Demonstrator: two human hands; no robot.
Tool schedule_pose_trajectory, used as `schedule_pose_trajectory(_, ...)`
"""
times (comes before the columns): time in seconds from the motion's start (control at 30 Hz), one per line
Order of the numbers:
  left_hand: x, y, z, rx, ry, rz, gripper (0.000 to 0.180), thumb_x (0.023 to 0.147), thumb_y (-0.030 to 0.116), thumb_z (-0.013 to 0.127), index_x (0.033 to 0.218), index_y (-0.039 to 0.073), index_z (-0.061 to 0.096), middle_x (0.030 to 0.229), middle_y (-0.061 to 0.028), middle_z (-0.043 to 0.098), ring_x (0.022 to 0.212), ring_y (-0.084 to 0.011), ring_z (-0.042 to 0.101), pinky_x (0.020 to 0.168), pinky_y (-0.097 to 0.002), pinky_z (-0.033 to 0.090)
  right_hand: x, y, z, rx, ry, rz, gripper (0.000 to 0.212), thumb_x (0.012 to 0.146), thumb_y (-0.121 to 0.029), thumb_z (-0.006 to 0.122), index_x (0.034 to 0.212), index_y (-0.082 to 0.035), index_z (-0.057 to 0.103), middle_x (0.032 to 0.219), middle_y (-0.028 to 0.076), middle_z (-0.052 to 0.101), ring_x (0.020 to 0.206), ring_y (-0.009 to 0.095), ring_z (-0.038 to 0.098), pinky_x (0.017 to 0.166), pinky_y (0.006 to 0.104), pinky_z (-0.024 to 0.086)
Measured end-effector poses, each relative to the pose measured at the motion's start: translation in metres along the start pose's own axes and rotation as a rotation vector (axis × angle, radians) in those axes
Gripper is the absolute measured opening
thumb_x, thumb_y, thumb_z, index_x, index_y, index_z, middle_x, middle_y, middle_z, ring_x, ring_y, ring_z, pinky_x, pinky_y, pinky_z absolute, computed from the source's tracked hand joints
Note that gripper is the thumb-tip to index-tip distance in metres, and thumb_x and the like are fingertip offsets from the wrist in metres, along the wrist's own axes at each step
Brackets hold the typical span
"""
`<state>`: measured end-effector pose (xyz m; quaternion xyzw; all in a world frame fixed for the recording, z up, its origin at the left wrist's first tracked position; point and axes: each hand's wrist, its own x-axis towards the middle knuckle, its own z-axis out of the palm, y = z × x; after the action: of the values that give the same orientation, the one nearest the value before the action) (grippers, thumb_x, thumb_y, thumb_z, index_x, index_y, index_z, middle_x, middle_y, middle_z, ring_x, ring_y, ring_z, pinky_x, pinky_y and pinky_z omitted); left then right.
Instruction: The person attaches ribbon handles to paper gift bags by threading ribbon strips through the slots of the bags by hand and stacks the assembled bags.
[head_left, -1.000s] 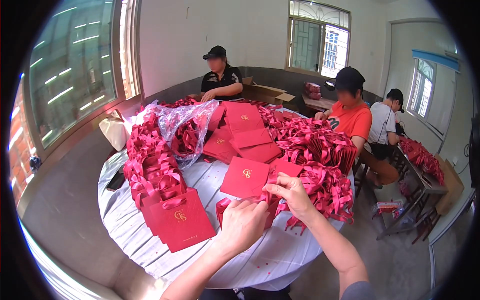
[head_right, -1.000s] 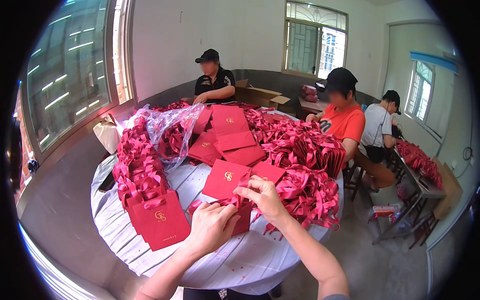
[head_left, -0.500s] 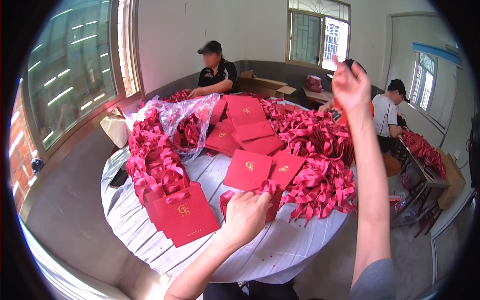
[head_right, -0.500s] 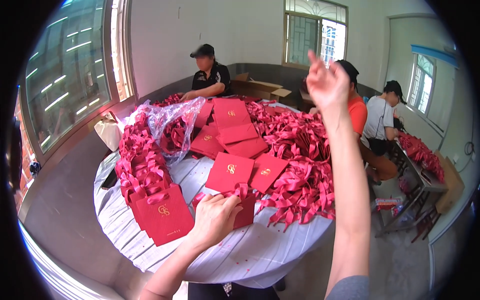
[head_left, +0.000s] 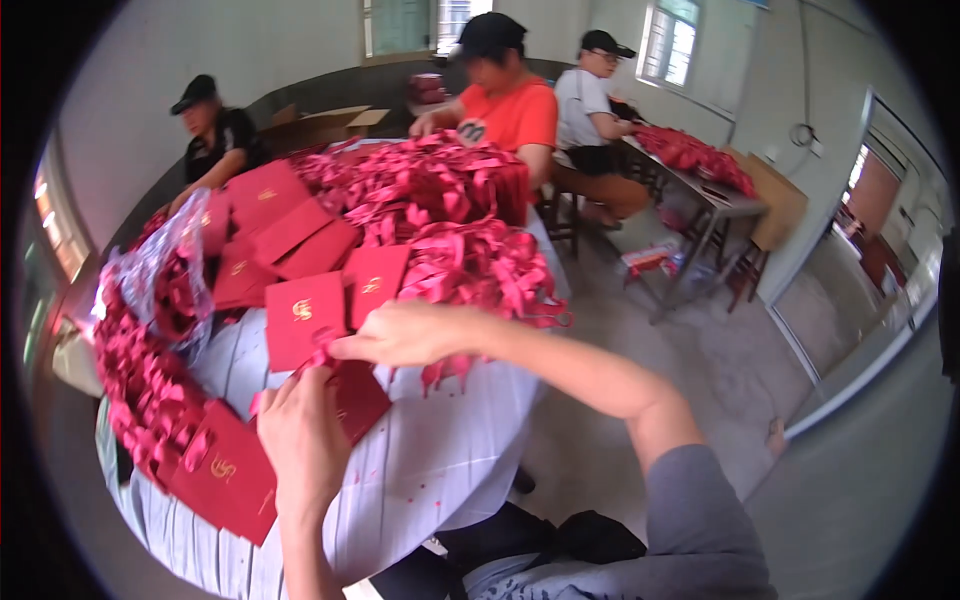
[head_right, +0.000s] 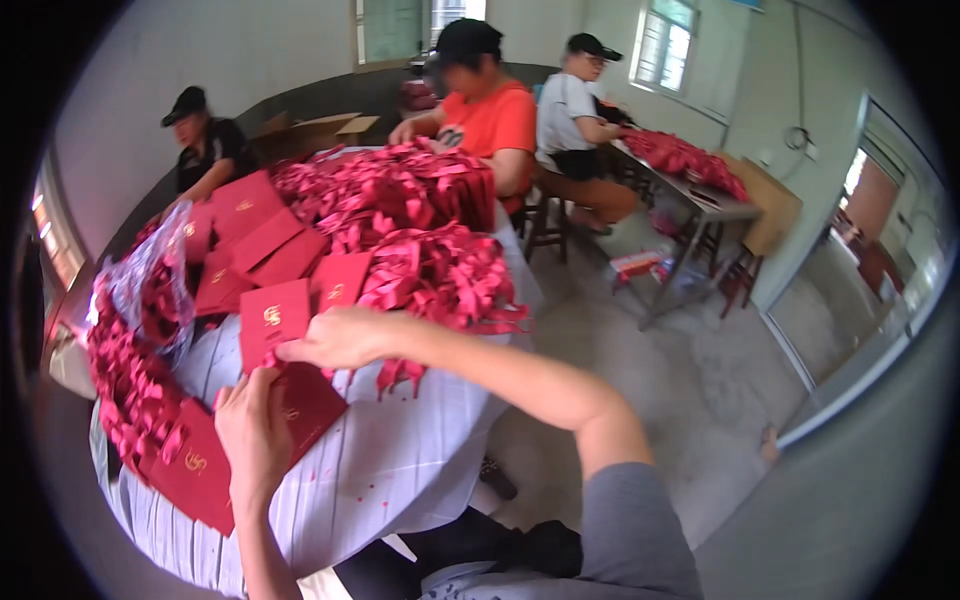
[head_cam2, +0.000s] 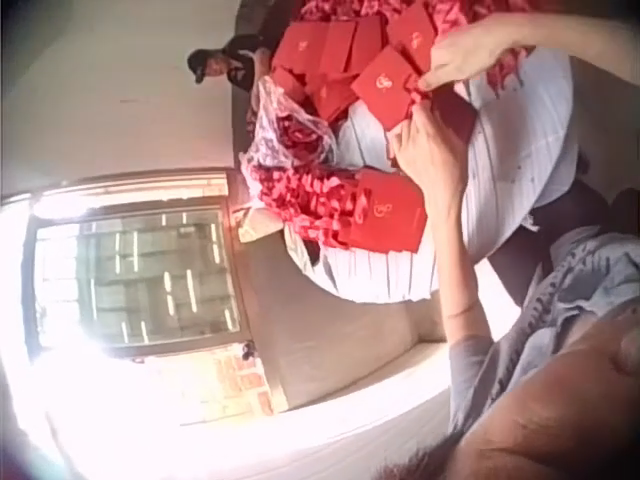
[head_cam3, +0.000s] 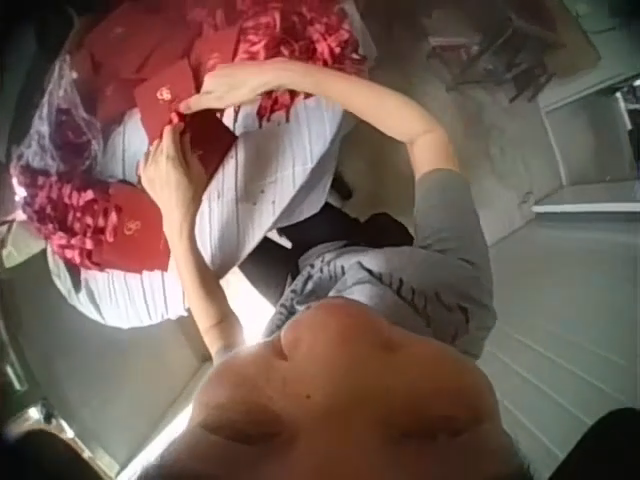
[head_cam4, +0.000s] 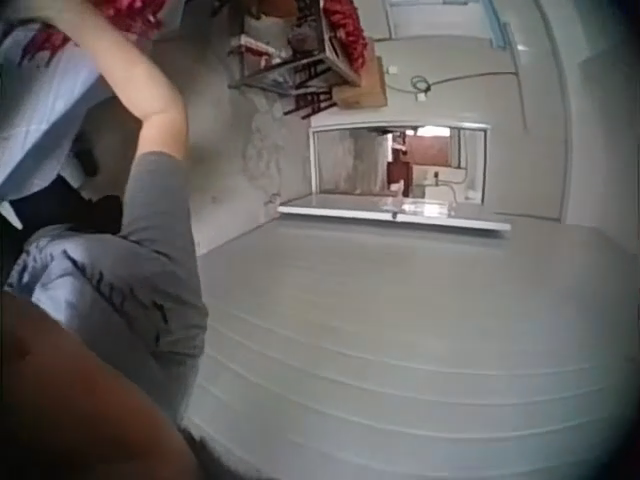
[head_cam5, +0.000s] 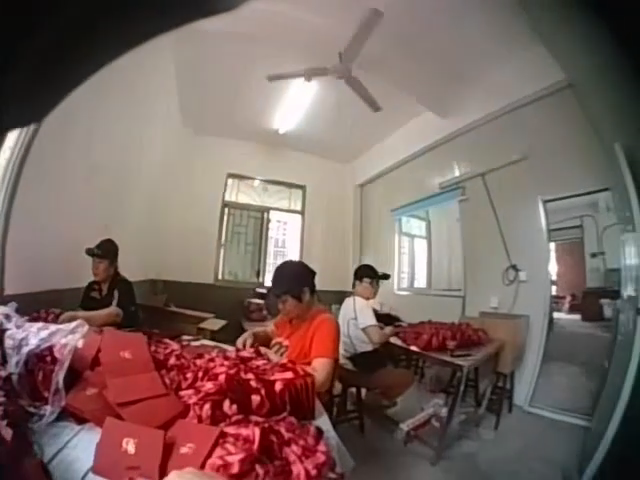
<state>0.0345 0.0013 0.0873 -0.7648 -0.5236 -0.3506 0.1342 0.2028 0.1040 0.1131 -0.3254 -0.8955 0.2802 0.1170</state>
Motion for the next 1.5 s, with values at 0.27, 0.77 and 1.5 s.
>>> schedule_pose_trajectory(0.27,0.001,0.005,0.001,-0.003,-0.024,-0.006,0.004,0.084,0.002,0.052,0.087,0.002,0.053,0.067,-0.0131,0.055,0.064,-0.0294,0.054,0.064,-0.0387,0.036,0.021,0.024,0.034,0.56,0.114,-0.096,0.034,0.087,-0.032,0.067,0.089,0.002,0.067,0.07,0.001,0.061,0.072,0.005,0.054,0.065,0.0255,0.045)
schedule_pose_trajectory(0.77,0.001,0.004,0.005,0.021,0.039,0.031,0.005,0.081,0.002,0.056,0.085,0.003,0.053,0.063,-0.0116,0.053,0.062,-0.0285,0.053,0.063,-0.0378,0.035,0.027,0.01,0.054,0.548,0.551,-0.302,0.016,0.088,-0.011,0.063,0.087,0.005,0.067,0.074,0.007,0.068,0.071,0.006,0.061,0.064,0.0244,0.05)
schedule_pose_trajectory(1.5,-0.005,-0.015,-0.027,-0.241,0.105,-0.18,0.011,0.084,0.0,0.052,0.094,-0.003,0.057,0.088,-0.016,0.057,0.085,-0.0315,0.052,0.078,-0.0389,0.041,0.031,0.004,0.071,0.411,0.736,-0.391,0.015,0.088,-0.009,0.063,0.092,0.005,0.064,0.072,0.016,0.065,0.062,0.007,0.057,0.055,0.0298,0.045)
